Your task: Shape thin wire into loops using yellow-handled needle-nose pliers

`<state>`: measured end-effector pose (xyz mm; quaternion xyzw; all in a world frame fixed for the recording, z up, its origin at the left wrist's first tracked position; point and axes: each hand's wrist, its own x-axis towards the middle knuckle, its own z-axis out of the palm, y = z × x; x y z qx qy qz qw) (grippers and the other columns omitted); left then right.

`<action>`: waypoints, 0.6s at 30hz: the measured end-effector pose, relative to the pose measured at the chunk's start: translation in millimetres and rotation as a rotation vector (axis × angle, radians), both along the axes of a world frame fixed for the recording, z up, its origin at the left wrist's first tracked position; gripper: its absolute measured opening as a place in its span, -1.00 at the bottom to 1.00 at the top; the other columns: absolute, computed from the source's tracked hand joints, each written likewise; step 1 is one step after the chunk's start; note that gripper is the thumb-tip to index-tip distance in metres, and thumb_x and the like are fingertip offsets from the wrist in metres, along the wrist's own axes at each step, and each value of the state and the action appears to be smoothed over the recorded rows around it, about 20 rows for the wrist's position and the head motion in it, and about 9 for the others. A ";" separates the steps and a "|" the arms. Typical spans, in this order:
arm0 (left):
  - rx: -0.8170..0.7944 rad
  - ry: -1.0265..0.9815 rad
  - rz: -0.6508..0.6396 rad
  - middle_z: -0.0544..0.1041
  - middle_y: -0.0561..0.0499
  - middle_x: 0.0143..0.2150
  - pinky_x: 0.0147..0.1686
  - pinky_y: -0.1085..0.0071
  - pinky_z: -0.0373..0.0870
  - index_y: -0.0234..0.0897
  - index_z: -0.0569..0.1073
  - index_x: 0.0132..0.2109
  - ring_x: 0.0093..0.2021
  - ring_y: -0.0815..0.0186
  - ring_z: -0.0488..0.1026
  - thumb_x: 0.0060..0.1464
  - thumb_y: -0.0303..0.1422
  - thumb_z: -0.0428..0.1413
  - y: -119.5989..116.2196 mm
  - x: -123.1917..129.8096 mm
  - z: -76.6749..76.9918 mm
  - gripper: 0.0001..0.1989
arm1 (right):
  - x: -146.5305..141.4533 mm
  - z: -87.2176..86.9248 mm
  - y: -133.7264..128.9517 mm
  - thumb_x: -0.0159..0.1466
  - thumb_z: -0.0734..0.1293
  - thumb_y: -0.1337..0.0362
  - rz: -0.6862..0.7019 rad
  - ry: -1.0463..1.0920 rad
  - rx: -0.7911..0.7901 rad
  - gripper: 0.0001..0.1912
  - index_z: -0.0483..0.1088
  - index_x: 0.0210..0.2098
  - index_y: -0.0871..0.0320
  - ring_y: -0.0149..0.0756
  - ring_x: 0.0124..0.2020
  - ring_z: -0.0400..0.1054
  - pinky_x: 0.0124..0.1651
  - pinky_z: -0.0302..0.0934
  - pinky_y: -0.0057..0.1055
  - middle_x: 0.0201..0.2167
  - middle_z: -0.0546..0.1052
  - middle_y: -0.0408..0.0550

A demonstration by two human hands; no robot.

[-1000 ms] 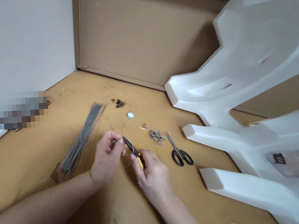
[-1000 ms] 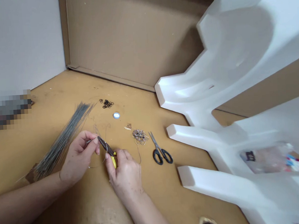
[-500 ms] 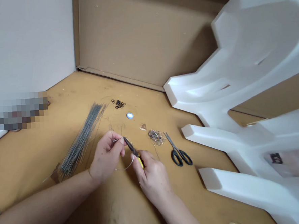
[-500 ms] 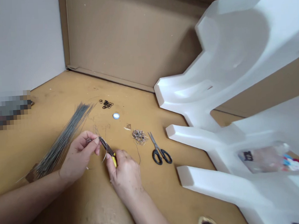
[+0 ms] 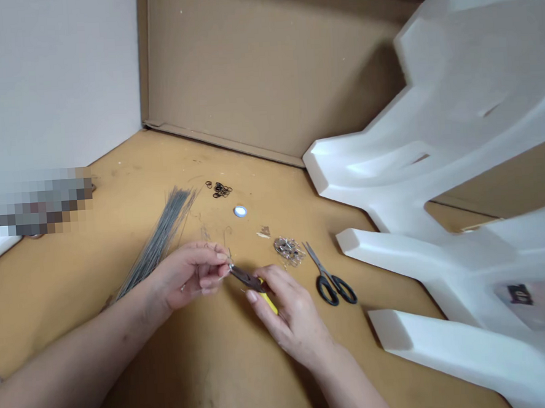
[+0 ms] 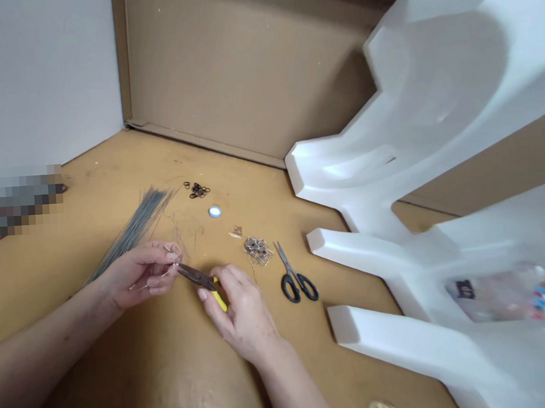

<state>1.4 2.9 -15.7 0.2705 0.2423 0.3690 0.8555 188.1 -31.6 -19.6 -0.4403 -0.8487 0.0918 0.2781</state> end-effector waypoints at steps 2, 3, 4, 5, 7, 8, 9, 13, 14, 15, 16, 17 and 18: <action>-0.037 -0.012 -0.061 0.35 0.10 -0.67 -0.75 0.58 -0.08 -0.38 0.30 -0.56 -0.79 0.61 0.06 -0.25 -0.50 0.09 2.3 -2.5 -0.6 -0.92 | -0.2 -0.3 -0.2 0.26 0.14 0.22 0.016 0.000 0.016 -0.84 0.24 -0.34 0.18 -0.35 -0.48 0.24 -0.42 0.19 -0.42 -0.51 0.34 -0.08; -0.053 -0.016 -0.087 0.35 0.10 -0.67 -0.76 0.58 -0.09 -0.38 0.30 -0.56 -0.80 0.61 0.05 -0.25 -0.51 0.09 3.3 -3.4 -0.9 -0.92 | -0.4 -0.8 -0.1 0.26 0.14 0.22 0.017 0.001 0.025 -0.84 0.24 -0.34 0.17 -0.35 -0.48 0.24 -0.42 0.19 -0.42 -0.51 0.34 -0.08; -0.067 -0.021 -0.108 0.34 0.10 -0.68 -0.76 0.59 -0.09 -0.37 0.29 -0.55 -0.80 0.60 0.05 -0.25 -0.51 0.08 4.1 -4.2 -1.2 -0.92 | -0.6 -1.4 0.1 0.26 0.14 0.22 0.013 0.001 0.035 -0.85 0.24 -0.33 0.17 -0.35 -0.48 0.24 -0.42 0.19 -0.42 -0.50 0.34 -0.08; -0.078 -0.025 -0.126 0.34 0.10 -0.68 -0.76 0.59 -0.10 -0.37 0.29 -0.54 -0.80 0.60 0.05 -0.25 -0.51 0.08 4.7 -4.8 -1.6 -0.93 | -0.7 -1.9 0.3 0.25 0.14 0.23 0.007 -0.001 0.044 -0.85 0.24 -0.32 0.17 -0.35 -0.48 0.24 -0.43 0.19 -0.42 -0.50 0.33 -0.08; -0.090 -0.029 -0.156 0.33 0.10 -0.67 -0.76 0.60 -0.10 -0.35 0.28 -0.52 -0.80 0.60 0.06 -0.24 -0.51 0.07 5.4 -5.7 -2.3 -0.93 | -0.8 -2.6 0.6 0.25 0.14 0.23 -0.012 -0.006 0.063 -0.86 0.24 -0.31 0.17 -0.34 -0.47 0.25 -0.43 0.19 -0.41 -0.50 0.34 -0.08; -0.090 -0.029 -0.171 0.33 0.10 -0.67 -0.76 0.60 -0.10 -0.35 0.27 -0.52 -0.80 0.60 0.06 -0.24 -0.51 0.06 5.4 -6.0 -2.7 -0.92 | -0.7 -2.7 0.6 0.24 0.15 0.23 -0.023 -0.006 0.071 -0.86 0.24 -0.31 0.17 -0.33 -0.46 0.25 -0.43 0.19 -0.41 -0.50 0.34 -0.07; -0.086 -0.027 -0.184 0.33 0.10 -0.67 -0.76 0.60 -0.10 -0.35 0.27 -0.52 -0.80 0.60 0.06 -0.23 -0.50 0.06 5.4 -6.1 -3.0 -0.92 | -0.6 -2.6 0.5 0.24 0.15 0.23 -0.031 -0.005 0.076 -0.87 0.25 -0.31 0.17 -0.33 -0.45 0.25 -0.43 0.19 -0.41 -0.49 0.34 -0.07; -0.035 -0.011 -0.225 0.32 0.11 -0.67 -0.77 0.60 -0.10 -0.35 0.26 -0.53 -0.80 0.60 0.04 -0.23 -0.48 0.08 4.1 -5.8 -4.0 -0.90 | 0.1 -2.3 0.1 0.23 0.16 0.24 -0.038 0.005 0.093 -0.87 0.25 -0.32 0.17 -0.32 -0.44 0.26 -0.43 0.20 -0.40 -0.49 0.35 -0.05; -0.025 -0.009 -0.230 0.32 0.10 -0.67 -0.78 0.60 -0.10 -0.35 0.26 -0.53 -0.80 0.60 0.04 -0.23 -0.48 0.08 3.8 -5.7 -4.3 -0.90 | 0.3 -2.5 0.1 0.23 0.16 0.24 -0.035 0.005 0.098 -0.87 0.25 -0.32 0.17 -0.32 -0.44 0.26 -0.43 0.20 -0.40 -0.49 0.35 -0.05; -0.020 -0.009 -0.233 0.32 0.10 -0.67 -0.78 0.60 -0.10 -0.35 0.26 -0.53 -0.81 0.60 0.03 -0.23 -0.49 0.08 3.5 -5.7 -4.5 -0.91 | 0.3 -2.6 0.2 0.23 0.16 0.24 -0.031 0.004 0.104 -0.87 0.25 -0.33 0.17 -0.31 -0.45 0.26 -0.42 0.21 -0.39 -0.49 0.35 -0.05; -0.020 -0.012 -0.236 0.33 0.10 -0.67 -0.79 0.60 -0.09 -0.35 0.27 -0.52 -0.81 0.60 0.03 -0.24 -0.49 0.08 3.3 -5.6 -4.7 -0.91 | 0.3 -2.8 0.2 0.23 0.16 0.24 -0.028 0.004 0.112 -0.87 0.25 -0.33 0.17 -0.31 -0.45 0.26 -0.42 0.21 -0.39 -0.49 0.35 -0.05; -0.023 -0.018 -0.240 0.33 0.10 -0.67 -0.79 0.61 -0.09 -0.35 0.28 -0.52 -0.81 0.60 0.03 -0.24 -0.49 0.08 3.0 -5.6 -5.1 -0.92 | 0.2 -2.9 0.3 0.23 0.16 0.25 -0.022 0.003 0.121 -0.88 0.25 -0.33 0.16 -0.31 -0.44 0.26 -0.42 0.21 -0.38 -0.49 0.35 -0.05; -0.025 -0.027 -0.251 0.33 0.11 -0.67 -0.80 0.61 -0.09 -0.36 0.29 -0.51 -0.82 0.60 0.02 -0.25 -0.49 0.08 2.8 -5.5 -5.4 -0.93 | 0.0 -3.1 0.2 0.23 0.16 0.25 -0.016 0.003 0.131 -0.88 0.25 -0.32 0.16 -0.31 -0.44 0.26 -0.41 0.22 -0.37 -0.49 0.35 -0.05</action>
